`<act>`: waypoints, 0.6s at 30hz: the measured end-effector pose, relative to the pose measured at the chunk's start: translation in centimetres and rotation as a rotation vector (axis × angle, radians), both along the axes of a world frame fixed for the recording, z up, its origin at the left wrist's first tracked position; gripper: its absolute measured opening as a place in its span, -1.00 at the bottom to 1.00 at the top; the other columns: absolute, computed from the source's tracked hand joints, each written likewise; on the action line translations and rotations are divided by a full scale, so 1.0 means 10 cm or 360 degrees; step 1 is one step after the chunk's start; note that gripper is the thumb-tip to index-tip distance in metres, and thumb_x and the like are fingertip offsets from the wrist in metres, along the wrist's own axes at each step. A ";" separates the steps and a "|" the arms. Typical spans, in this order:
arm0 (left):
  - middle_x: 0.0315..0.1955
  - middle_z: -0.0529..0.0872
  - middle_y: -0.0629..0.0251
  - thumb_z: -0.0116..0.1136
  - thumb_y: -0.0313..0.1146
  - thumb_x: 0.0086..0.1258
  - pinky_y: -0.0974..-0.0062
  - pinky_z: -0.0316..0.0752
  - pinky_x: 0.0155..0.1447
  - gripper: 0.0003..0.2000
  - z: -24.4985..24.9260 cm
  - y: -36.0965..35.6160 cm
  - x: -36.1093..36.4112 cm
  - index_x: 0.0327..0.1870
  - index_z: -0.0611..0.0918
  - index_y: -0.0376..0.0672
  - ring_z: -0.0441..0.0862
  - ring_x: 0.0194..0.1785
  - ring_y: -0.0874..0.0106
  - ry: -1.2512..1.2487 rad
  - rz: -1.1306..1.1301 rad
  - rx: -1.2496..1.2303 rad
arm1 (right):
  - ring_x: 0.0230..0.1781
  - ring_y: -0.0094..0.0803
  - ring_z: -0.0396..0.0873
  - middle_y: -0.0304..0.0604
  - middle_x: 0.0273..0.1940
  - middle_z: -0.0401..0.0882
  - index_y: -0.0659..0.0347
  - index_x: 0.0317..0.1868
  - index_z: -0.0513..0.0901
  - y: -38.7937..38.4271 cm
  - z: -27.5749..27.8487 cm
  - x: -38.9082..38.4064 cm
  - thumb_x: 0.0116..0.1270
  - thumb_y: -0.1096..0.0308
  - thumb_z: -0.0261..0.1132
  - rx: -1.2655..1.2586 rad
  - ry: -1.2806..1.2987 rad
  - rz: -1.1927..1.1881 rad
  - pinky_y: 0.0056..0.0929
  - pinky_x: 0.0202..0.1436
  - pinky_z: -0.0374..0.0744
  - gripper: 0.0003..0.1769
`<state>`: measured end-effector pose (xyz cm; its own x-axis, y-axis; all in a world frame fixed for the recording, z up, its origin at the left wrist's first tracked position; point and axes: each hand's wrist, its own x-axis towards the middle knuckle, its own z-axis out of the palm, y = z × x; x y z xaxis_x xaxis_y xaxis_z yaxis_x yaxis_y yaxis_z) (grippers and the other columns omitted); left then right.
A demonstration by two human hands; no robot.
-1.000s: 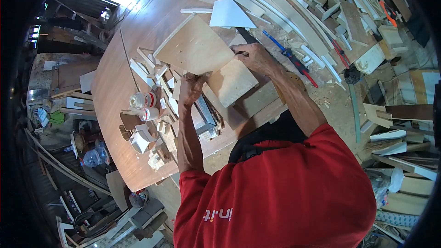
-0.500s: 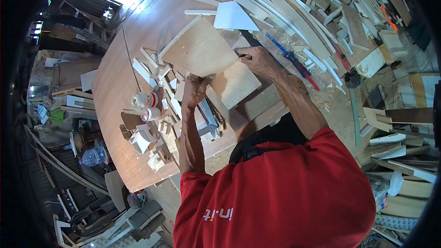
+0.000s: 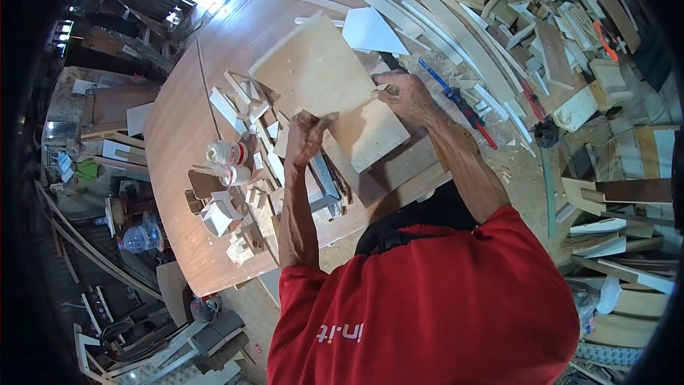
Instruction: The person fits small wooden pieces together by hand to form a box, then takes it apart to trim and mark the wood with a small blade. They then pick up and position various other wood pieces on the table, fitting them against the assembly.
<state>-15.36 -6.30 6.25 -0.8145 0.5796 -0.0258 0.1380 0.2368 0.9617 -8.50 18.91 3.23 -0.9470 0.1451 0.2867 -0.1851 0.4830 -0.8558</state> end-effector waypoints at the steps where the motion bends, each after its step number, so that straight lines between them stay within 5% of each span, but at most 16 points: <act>1: -0.14 0.75 0.34 0.25 -0.47 0.34 0.53 0.50 0.00 -0.78 0.05 0.01 -0.04 -0.02 0.65 -0.27 0.62 -0.12 0.56 -0.0014 -0.0041 -0.0075 | -0.13 -0.32 0.67 -0.02 -0.13 0.70 0.35 -0.03 0.68 0.01 0.08 0.00 0.26 0.37 0.35 -0.0011 0.0077 -0.0008 -0.47 -0.05 0.61 -0.69; 5: -0.06 0.71 0.31 0.26 -0.36 0.32 0.49 0.43 0.11 -0.65 0.26 0.19 -0.05 0.11 0.63 -0.25 0.58 -0.02 0.54 -0.0123 -0.0098 0.0101 | -0.26 -0.65 0.53 -0.33 -0.33 0.59 0.32 -0.16 0.69 0.12 0.47 0.12 0.27 0.30 0.40 -0.0454 -0.0457 0.0108 -0.61 -0.17 0.51 -0.75; 9: -0.08 0.71 0.34 0.28 -0.36 0.29 0.52 0.38 0.17 -0.60 0.26 0.36 -0.07 0.14 0.60 -0.26 0.57 0.02 0.51 -0.0336 -0.0159 0.0202 | -0.32 -0.64 0.52 -0.29 -0.29 0.65 0.31 -0.09 0.69 0.19 0.24 0.24 0.30 0.33 0.38 -0.0995 -0.0298 0.0102 -0.62 -0.22 0.53 -0.75; 12: -0.08 0.69 0.31 0.30 -0.31 0.29 0.50 0.36 0.18 -0.57 0.30 0.55 -0.03 0.16 0.59 -0.29 0.56 0.01 0.49 -0.0526 -0.0156 0.0192 | -0.30 -0.64 0.53 -0.27 -0.24 0.66 0.29 -0.01 0.69 0.20 0.20 0.36 0.31 0.33 0.37 -0.1020 -0.0202 0.0016 -0.62 -0.19 0.53 -0.71; 18: -0.13 0.67 0.26 0.29 -0.12 0.31 0.47 0.41 0.08 -0.52 0.29 1.01 -0.13 0.11 0.60 -0.32 0.53 -0.06 0.48 -0.0218 -0.0126 0.0144 | -0.36 -0.68 0.47 -0.33 -0.33 0.65 0.27 0.03 0.68 0.16 0.13 0.51 0.33 0.36 0.34 -0.0916 -0.0208 -0.0176 -0.65 -0.29 0.46 -0.71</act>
<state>-16.69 3.78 9.14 -0.7587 0.6467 -0.0782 0.0193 0.1423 0.9896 -3.43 20.55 4.50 -0.9395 0.3423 0.0147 -0.0356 -0.0547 -0.9979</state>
